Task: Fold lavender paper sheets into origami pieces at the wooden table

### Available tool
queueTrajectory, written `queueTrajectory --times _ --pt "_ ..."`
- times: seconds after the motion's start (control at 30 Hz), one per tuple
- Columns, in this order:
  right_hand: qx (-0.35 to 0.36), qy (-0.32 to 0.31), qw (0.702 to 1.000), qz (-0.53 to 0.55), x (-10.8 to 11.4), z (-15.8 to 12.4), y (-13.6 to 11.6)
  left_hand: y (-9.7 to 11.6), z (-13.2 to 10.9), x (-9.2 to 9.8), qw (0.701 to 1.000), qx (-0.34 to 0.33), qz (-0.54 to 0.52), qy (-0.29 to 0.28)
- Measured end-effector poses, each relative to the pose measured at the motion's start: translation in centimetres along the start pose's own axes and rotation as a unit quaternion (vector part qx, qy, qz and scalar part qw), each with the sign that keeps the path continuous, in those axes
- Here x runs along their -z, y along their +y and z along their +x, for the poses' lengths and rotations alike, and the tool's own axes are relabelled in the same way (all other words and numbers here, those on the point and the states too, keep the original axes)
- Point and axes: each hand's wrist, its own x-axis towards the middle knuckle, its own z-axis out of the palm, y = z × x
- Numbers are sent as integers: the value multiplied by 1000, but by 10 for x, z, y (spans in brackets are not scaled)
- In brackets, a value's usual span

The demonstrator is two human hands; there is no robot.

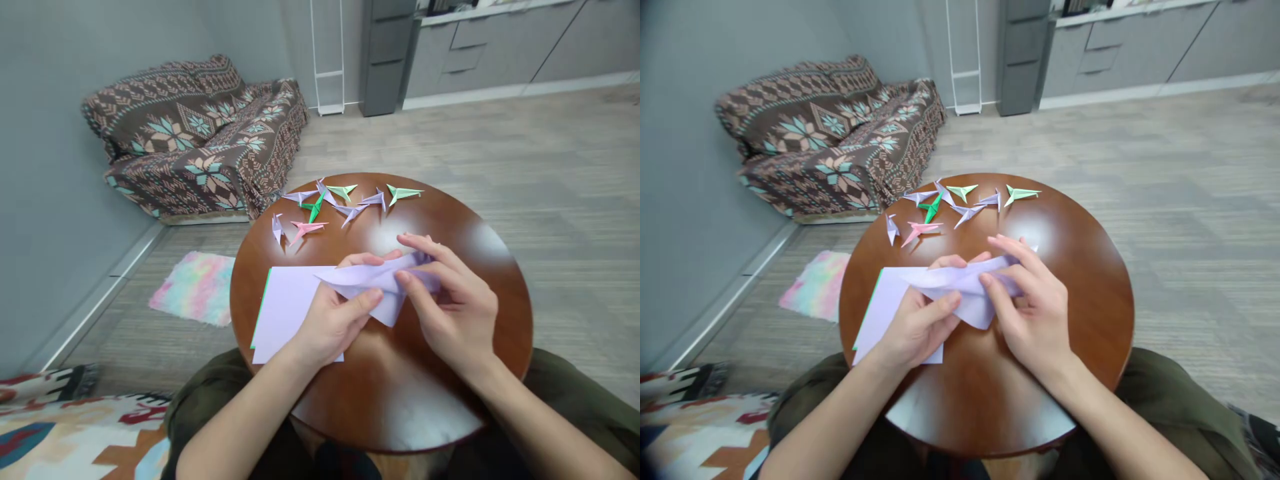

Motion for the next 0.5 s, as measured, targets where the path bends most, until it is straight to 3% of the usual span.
queueTrajectory --times 0.1,0.3,0.5 --pt "-26 -4 1000 2 1 0 1 -1 1 -2 999 0 18 32" --pt "-10 -67 997 -43 10 7 2 1 3 2 998 -12 26 63" --pt "26 -114 989 -93 34 20 4 5 8 13 989 -58 78 113"
